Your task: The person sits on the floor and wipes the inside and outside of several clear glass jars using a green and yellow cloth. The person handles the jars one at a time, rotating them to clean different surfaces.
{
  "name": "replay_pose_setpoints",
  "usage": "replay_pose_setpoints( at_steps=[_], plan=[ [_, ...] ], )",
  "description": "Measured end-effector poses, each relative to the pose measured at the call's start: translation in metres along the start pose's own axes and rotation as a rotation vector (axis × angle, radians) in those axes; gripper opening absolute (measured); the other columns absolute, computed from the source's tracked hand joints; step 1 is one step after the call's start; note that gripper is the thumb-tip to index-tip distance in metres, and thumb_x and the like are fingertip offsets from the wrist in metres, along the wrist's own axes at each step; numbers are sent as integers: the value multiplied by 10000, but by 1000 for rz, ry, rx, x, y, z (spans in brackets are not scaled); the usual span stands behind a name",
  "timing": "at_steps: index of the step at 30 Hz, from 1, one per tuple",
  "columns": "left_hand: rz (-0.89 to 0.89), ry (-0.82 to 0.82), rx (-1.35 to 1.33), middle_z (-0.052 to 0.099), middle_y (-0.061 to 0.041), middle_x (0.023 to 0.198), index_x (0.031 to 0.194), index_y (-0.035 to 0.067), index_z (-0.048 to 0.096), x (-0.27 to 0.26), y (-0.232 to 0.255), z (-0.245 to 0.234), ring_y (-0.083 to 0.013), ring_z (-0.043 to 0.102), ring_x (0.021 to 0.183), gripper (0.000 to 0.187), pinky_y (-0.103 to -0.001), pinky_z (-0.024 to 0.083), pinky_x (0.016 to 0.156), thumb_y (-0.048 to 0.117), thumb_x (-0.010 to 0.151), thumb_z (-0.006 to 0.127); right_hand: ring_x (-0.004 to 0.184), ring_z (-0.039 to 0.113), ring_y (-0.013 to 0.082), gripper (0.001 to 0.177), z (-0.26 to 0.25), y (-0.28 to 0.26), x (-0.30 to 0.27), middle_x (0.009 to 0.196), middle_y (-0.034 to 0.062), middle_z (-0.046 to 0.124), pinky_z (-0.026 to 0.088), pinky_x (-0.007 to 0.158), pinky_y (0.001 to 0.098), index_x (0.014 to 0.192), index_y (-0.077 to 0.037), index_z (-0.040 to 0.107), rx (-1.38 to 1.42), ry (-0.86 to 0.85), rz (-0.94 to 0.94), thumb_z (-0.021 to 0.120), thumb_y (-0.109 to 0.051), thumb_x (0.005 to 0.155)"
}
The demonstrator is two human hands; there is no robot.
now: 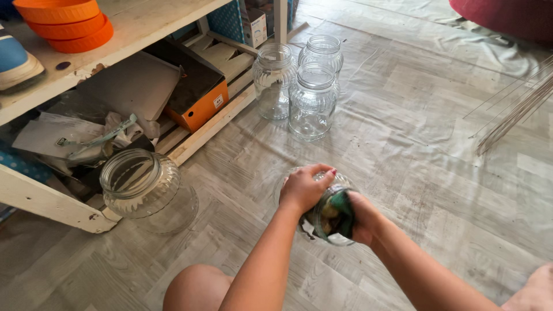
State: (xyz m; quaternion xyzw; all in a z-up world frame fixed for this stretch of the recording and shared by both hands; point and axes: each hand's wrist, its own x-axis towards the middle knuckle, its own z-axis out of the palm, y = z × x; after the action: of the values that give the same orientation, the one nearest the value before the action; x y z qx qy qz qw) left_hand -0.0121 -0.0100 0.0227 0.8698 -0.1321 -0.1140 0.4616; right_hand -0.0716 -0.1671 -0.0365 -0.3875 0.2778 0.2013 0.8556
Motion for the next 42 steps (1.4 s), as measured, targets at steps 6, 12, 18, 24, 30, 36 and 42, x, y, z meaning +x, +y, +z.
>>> replay_pose_setpoints(
  at_steps=[6,12,18,24,30,36,42],
  plan=[
    [-22,103,-36,745,-54,1165,1082,306,774,-2,-10,4,-281,675,1148,363,-472,490,1037,548,867,609,872,656,194,219,-5,2,26,1002,82,692,552,779,370,1148,-63,654,-1159,-208,-42,584,-137,954],
    [31,45,24,693,39,1298,1059,315,769,-7,2,24,-210,574,1293,322,-691,152,1181,525,858,631,1030,622,192,285,-31,40,95,1131,88,659,513,912,361,1237,-81,610,-1697,-381,-439,581,-186,974],
    [87,5,55,697,35,1283,1041,313,782,-9,8,30,-216,590,1269,327,-666,137,1215,536,845,645,1188,587,190,359,-66,45,149,1259,95,625,474,1045,353,1325,-99,565,-1176,-455,-739,577,-236,994],
    [34,-21,51,699,36,1267,1051,324,771,-3,9,24,-207,598,1253,329,-677,139,1204,543,854,624,1303,520,141,422,-75,37,151,1361,30,573,408,1124,311,1425,-148,490,-1663,-169,-787,460,-256,1018],
    [26,-62,63,714,24,1242,1053,339,776,2,9,19,-213,628,1203,335,-645,142,1222,554,854,615,1288,488,256,597,-82,40,161,1385,77,549,383,1055,427,1409,-191,465,-2421,17,-1227,593,-340,846],
    [72,-119,119,720,0,1231,1042,335,786,5,15,25,-223,631,1207,335,-640,149,1213,554,842,630,1218,529,267,491,-96,42,176,1321,113,580,438,1024,422,1379,-111,506,-1588,-241,-762,603,-280,928],
    [52,-124,120,718,10,1241,1060,338,778,9,16,26,-223,624,1218,349,-626,153,1219,564,845,620,1206,550,264,468,-97,41,172,1309,111,599,457,1023,408,1361,-96,525,-1554,-287,-741,622,-259,933]
  ],
)
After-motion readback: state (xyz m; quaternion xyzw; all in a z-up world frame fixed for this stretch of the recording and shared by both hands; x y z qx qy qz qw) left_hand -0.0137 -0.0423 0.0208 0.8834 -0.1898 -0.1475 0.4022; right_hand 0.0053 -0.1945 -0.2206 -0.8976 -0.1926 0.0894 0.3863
